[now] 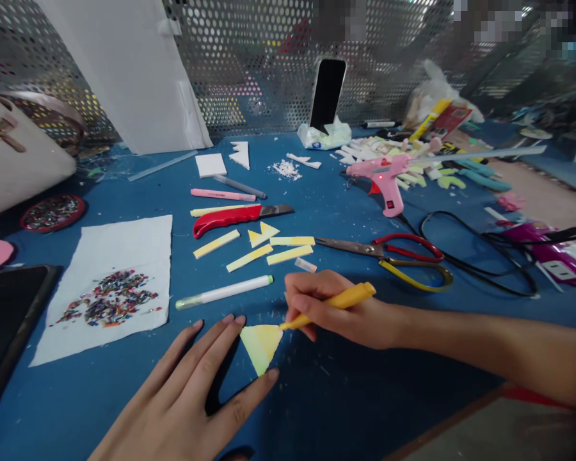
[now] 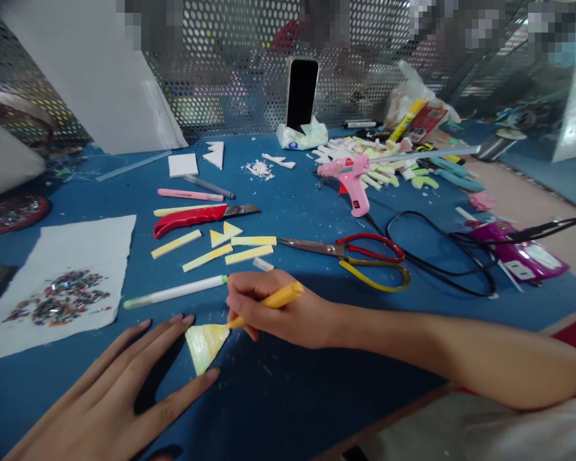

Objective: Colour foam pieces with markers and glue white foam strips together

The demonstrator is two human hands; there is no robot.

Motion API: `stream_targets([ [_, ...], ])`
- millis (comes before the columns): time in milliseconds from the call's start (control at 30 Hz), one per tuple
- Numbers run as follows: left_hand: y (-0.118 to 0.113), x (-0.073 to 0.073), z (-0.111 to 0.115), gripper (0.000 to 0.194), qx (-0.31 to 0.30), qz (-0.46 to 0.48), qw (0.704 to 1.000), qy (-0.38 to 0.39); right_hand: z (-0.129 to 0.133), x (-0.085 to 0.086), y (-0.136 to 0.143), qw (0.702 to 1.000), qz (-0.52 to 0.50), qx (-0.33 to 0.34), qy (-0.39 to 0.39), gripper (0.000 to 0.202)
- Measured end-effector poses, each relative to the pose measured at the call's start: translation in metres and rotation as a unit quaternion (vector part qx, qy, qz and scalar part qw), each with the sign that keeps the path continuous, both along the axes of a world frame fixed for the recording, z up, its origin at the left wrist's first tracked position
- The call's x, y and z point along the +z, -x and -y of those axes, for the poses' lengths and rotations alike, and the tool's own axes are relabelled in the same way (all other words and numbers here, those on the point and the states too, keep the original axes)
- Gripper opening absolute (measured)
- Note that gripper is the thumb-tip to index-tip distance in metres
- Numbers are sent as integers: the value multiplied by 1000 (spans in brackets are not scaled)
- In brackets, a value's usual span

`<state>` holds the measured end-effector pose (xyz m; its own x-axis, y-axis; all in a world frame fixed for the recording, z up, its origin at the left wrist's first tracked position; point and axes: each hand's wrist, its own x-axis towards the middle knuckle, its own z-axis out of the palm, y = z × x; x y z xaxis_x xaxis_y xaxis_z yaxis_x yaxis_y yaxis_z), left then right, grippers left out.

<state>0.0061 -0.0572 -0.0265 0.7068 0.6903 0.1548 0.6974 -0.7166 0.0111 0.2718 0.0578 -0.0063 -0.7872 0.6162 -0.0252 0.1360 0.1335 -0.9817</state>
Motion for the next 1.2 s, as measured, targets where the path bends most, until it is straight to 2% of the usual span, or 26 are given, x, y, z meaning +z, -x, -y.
stream_targets([
  [1200,-3,1,1,51,4,24,1000,-17,0,-3,1,1000,-1,-12,-1,37],
])
